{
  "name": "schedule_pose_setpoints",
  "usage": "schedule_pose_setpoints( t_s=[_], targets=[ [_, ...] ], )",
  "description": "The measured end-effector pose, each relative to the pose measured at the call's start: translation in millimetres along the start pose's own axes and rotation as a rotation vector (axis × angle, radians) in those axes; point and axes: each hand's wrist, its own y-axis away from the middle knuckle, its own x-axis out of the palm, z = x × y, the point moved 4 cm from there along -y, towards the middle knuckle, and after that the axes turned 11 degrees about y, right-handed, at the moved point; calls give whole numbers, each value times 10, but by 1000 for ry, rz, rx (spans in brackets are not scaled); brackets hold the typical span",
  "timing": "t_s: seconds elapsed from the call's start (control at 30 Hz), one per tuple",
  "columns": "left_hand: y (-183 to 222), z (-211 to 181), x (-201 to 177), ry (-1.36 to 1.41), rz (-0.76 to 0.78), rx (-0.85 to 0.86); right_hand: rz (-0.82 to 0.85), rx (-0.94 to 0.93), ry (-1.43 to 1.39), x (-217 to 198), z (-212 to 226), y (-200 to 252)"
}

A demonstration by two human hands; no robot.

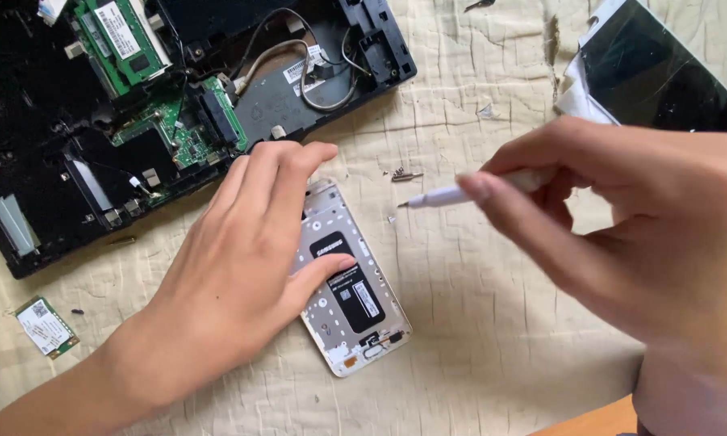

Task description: Applying adhesive to a smartphone frame and installing internal components during a repair process.

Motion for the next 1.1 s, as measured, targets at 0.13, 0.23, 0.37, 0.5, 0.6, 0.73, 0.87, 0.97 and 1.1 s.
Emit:
schedule_pose_setpoints(
  t_s=[0.13, 0.23, 0.37, 0.5, 0.6, 0.73, 0.87, 0.97, 1.1],
  targets=[
    [77, 60, -54, 27, 140, -190, -57, -22, 2, -19, 0, -57],
    [144, 114, -106, 105, 240, -351, -100, -40, 2, -6, 4, -87],
    [164, 169, -179, 119, 245, -378, -158, -59, -14, 50, 0, -121],
    [101, 164, -179, 230, 126, -194, -163, -70, -47, 217, -86, -169],
    [56, 134, -172, 252, 57, -61, -166, -100, -83, 261, -58, -190],
    [18, 158, -95, 351, -18, 52, -176, -117, -55, 264, -16, -180],
    [-10, 149, -74, 435, -154, 188, -185, -125, -33, 278, -31, -181],
    [-13, 140, -88, 462, -212, 221, -189, -127, -35, 272, -45, -178],
    [-63, 170, -8, 495, -336, 301, -260, -102, -27, 196, -86, -136]
  ],
)
